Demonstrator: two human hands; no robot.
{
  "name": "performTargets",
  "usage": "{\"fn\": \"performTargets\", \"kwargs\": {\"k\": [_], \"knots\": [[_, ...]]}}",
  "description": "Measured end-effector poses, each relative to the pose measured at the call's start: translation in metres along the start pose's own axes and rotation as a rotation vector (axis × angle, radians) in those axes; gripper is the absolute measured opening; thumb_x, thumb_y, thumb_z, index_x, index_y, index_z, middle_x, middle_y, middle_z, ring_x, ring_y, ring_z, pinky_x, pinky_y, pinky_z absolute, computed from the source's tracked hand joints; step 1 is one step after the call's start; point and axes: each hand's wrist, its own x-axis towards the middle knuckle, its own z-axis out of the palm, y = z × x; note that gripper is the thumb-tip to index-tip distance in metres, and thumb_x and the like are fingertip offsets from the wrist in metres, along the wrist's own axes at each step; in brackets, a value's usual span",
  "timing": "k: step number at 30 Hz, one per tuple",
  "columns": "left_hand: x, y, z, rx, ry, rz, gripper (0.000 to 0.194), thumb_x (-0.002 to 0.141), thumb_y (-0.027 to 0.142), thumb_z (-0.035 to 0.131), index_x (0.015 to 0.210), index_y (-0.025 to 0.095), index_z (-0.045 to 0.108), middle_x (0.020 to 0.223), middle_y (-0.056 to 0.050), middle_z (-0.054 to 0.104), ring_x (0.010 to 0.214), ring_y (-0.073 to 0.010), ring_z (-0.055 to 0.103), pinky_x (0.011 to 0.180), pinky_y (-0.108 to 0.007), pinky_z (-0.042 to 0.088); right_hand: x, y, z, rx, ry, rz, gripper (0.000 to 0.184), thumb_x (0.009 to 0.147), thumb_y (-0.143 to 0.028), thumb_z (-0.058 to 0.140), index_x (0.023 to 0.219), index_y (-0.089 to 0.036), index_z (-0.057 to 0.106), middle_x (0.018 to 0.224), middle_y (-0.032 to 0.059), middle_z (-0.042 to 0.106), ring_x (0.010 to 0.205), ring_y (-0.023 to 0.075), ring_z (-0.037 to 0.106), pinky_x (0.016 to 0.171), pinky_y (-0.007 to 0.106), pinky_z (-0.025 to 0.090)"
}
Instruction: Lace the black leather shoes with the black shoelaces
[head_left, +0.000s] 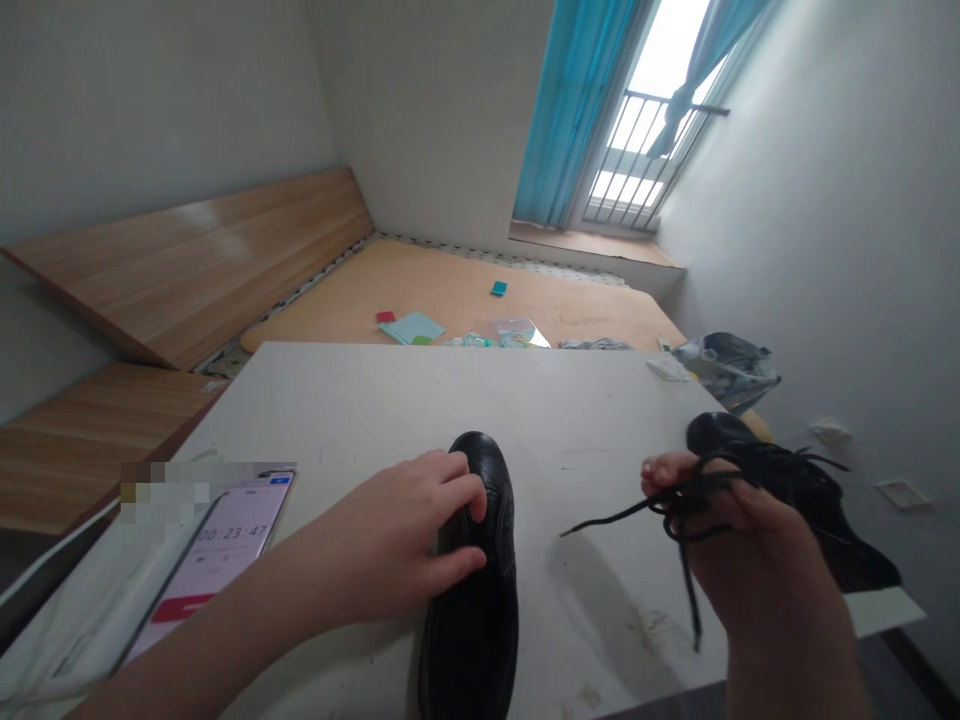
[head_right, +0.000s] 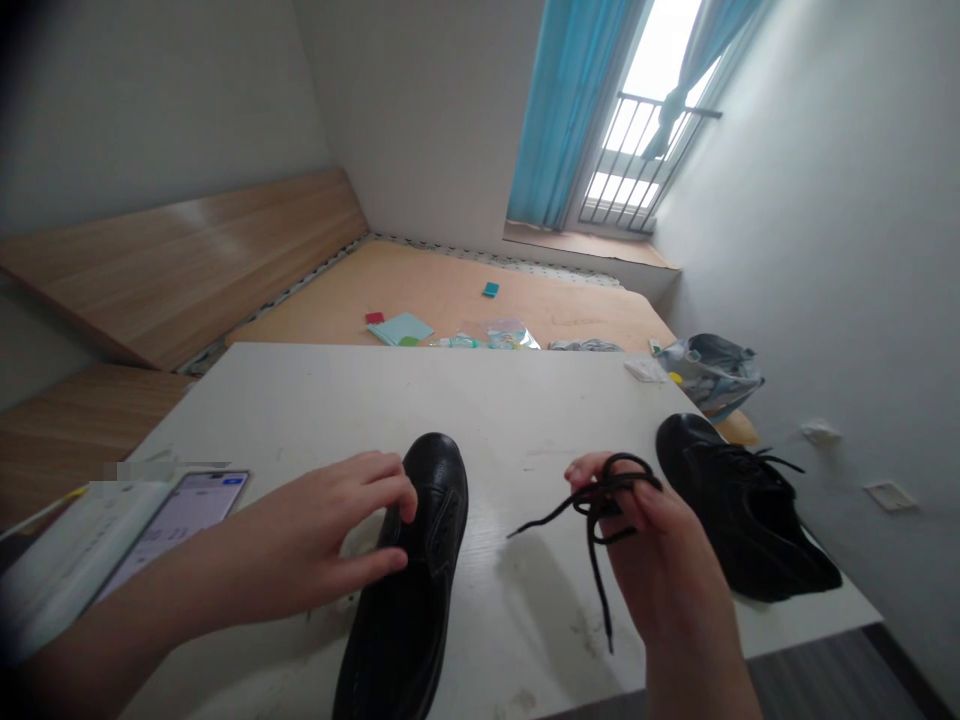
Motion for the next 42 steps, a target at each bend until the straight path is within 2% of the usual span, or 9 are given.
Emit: {"fn": "performTargets", "kwargs": {"k": [3,10,15,19,22,28,34,38,42], "knots": [[0.001,0.005,0.012,0.046,0.002,0.018,0.034,0.073,0.024,0.07,0.103,0.022,0.055,0.115,-0.005,0.058,0.107,-0.0256,0.053,0.094,-0.039,0.043,0.005,0.012,0.001,-0.311,-0.04,0.05,0.023,0.092,-0.039,0.05,0.087,-0.024,0.067,0.084,0.0063,0.069,0.085,0.0251,0.063,0.076,0.037,0.049],[0.007,0.007,0.014,0.181,0.009,-0.001,0.016,0.075,0.015,0.055,0.09,0.022,0.056,0.095,-0.004,0.064,0.094,-0.0245,0.057,0.079,-0.036,0.045,0.004,0.047,-0.009,-1.371,-0.299,-0.14,0.023,0.091,-0.043,0.054,0.088,-0.022,0.062,0.092,0.0115,0.072,0.091,0.0324,0.064,0.076,0.043,0.051],[0.008,0.004,0.005,0.245,0.023,0.008,0.017,0.091,0.019,0.046,0.095,0.022,0.062,0.095,-0.003,0.067,0.086,-0.0225,0.062,0.069,-0.034,0.044,-0.011,0.023,0.009,-1.406,-0.301,-0.262,0.022,0.094,-0.035,0.055,0.107,-0.021,0.065,0.105,0.0137,0.072,0.097,0.0328,0.066,0.077,0.044,0.053],[0.011,0.0,0.008,0.299,0.042,0.026,0.022,0.098,0.022,0.043,0.1,0.022,0.065,0.099,-0.004,0.067,0.086,-0.0225,0.063,0.069,-0.033,0.046,-0.029,0.001,0.062,-1.068,-0.878,-0.281,0.01,0.091,-0.019,0.061,0.098,-0.023,0.068,0.095,0.0031,0.074,0.089,0.02,0.067,0.08,0.031,0.053],[0.013,-0.002,0.011,0.321,0.032,0.03,0.021,0.098,0.022,0.045,0.1,0.021,0.065,0.099,-0.004,0.067,0.089,-0.0228,0.063,0.069,-0.032,0.047,-0.039,0.008,0.105,-1.258,-1.092,-0.44,0.004,0.085,-0.012,0.067,0.085,-0.014,0.071,0.082,0.0094,0.074,0.08,0.0243,0.067,0.074,0.036,0.053],[0.015,-0.003,0.011,0.325,0.017,0.012,0.015,0.094,0.017,0.053,0.1,0.02,0.066,0.101,-0.005,0.069,0.095,-0.0241,0.062,0.074,-0.033,0.049,-0.049,0.055,0.142,-1.527,-1.186,-0.425,0.014,0.083,-0.012,0.065,0.084,-0.008,0.079,0.077,0.0189,0.077,0.08,0.0319,0.07,0.086,0.048,0.051],[0.013,-0.004,0.013,0.303,-0.004,-0.031,0.022,0.091,0.012,0.051,0.104,0.019,0.066,0.104,-0.006,0.067,0.1,-0.0266,0.06,0.081,-0.039,0.052,-0.056,0.111,0.141,-1.555,-0.991,-0.421,0.028,0.084,-0.015,0.06,0.108,-0.014,0.075,0.114,0.0168,0.073,0.11,0.0364,0.065,0.096,0.052,0.049],[0.014,-0.005,0.015,0.297,-0.01,-0.048,0.021,0.093,0.013,0.051,0.104,0.019,0.067,0.105,-0.006,0.067,0.101,-0.0275,0.06,0.083,-0.043,0.054,-0.057,0.123,0.143,-1.586,-0.953,-0.388,0.036,0.089,-0.013,0.056,0.122,-0.014,0.07,0.123,0.0143,0.07,0.121,0.0334,0.06,0.105,0.048,0.046],[0.014,-0.005,0.016,0.291,-0.006,-0.036,0.021,0.093,0.013,0.05,0.105,0.019,0.066,0.106,-0.006,0.066,0.102,-0.0278,0.059,0.084,-0.044,0.055,-0.058,0.121,0.139,-1.616,-0.951,-0.382,0.039,0.092,-0.012,0.052,0.127,0.0,0.064,0.131,0.0235,0.062,0.127,0.035,0.056,0.108,0.048,0.044]]}}
